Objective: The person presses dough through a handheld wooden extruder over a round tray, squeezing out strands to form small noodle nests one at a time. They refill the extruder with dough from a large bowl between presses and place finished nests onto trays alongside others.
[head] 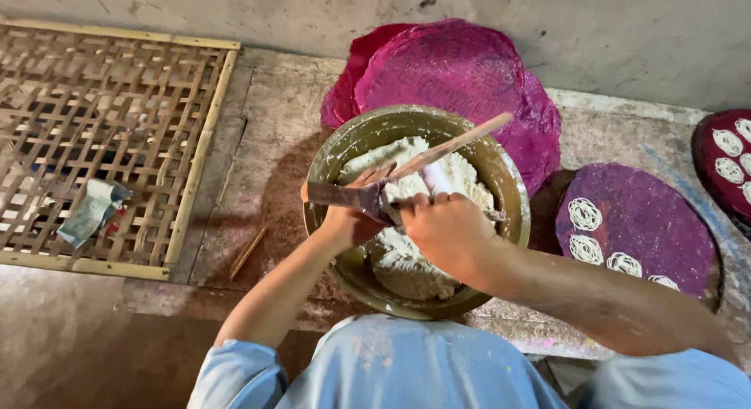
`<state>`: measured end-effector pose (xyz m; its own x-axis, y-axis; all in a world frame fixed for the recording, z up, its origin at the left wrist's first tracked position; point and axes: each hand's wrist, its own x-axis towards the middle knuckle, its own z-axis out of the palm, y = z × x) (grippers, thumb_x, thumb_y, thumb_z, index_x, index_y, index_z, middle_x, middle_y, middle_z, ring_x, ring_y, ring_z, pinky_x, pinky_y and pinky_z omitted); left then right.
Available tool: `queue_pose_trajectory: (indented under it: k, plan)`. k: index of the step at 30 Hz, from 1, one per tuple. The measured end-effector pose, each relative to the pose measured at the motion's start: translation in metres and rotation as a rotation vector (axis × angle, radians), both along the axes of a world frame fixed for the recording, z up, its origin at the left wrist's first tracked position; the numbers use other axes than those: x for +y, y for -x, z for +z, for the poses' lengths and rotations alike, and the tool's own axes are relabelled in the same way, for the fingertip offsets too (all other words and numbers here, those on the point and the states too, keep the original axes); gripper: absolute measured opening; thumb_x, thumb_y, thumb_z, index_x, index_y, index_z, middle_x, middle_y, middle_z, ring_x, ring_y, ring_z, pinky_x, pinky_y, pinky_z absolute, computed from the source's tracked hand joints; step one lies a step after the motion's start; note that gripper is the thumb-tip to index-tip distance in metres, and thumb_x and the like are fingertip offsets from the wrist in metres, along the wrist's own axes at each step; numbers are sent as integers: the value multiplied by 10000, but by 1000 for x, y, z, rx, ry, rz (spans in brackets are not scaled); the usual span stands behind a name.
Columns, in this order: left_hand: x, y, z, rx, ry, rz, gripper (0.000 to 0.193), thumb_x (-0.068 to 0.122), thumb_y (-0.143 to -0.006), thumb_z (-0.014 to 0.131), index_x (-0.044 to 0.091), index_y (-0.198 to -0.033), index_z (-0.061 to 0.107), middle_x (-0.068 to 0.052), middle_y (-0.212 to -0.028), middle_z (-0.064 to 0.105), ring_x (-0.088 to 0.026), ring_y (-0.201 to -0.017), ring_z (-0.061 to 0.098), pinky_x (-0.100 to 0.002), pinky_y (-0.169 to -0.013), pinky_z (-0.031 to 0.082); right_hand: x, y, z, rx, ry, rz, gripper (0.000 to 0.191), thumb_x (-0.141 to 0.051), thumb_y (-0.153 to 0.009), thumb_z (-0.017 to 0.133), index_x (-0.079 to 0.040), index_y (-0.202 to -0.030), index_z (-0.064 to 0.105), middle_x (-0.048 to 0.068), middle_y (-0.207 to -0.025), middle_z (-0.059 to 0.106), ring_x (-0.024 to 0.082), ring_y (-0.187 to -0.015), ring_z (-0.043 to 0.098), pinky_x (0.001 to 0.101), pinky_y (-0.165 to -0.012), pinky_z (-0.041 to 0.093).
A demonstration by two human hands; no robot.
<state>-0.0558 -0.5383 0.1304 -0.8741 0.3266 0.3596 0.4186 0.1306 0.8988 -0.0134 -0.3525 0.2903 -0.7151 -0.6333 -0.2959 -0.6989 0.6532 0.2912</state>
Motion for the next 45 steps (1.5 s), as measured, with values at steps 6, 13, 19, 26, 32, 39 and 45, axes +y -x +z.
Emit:
queue_pose_trajectory:
  k: [6,13,19,26,32,39,45]
  plan:
    - [-12,20,33,-265,799,214,696,160,-911,641,170,-1566,409,-83,-1539,496,-310,-1075,654,-428,-881,561,58,-8,52,-4,72,-201,362,-116,-884,557,-134,-1242,607,84,-970,674,278,-698,737,414,-543,590]
    - [5,13,45,-53,674,148,836,318,-844,730,201,-1588,368,-158,-1568,413,-328,-1214,611,-406,-989,532,5,-2,16,151,-8,-6,338,-97,-898,564,-22,-1226,596,109,-903,704,243,-697,736,371,-568,594]
    - [-15,20,16,122,643,344,693,251,-840,737,182,-1483,488,-166,-1564,463,-396,-1281,584,-458,-1009,550,68,-12,10,6,397,-293,379,-105,-926,584,-142,-1296,654,110,-970,741,302,-690,737,407,-572,585]
    - [0,34,-5,186,647,495,624,78,-811,659,98,-1428,568,-113,-1616,424,-426,-1436,482,-454,-874,574,33,-9,-106,-71,1276,-372,582,100,-885,570,-74,-1441,588,252,-1158,713,203,-828,712,317,-716,547]
    - [-12,34,21,312,547,495,594,192,-758,759,88,-1328,632,-138,-1665,338,-450,-1366,504,-503,-977,555,72,-20,-143,-379,1348,-307,456,-38,-1011,599,-41,-1464,545,174,-1125,767,155,-929,636,326,-812,527]
    - [9,27,35,295,544,543,718,170,-825,799,-17,-1444,487,-279,-1547,367,-424,-1139,562,-501,-843,555,54,-3,-134,-238,1288,-471,479,-77,-990,595,-107,-1466,548,166,-921,728,129,-691,569,315,-694,523]
    - [-26,55,-5,-280,13,528,818,50,-766,704,129,-1516,387,-147,-1337,602,-286,-989,647,-389,-826,575,65,-29,-149,-467,998,-487,489,-78,-956,602,-131,-1442,585,190,-947,722,212,-774,619,360,-738,535]
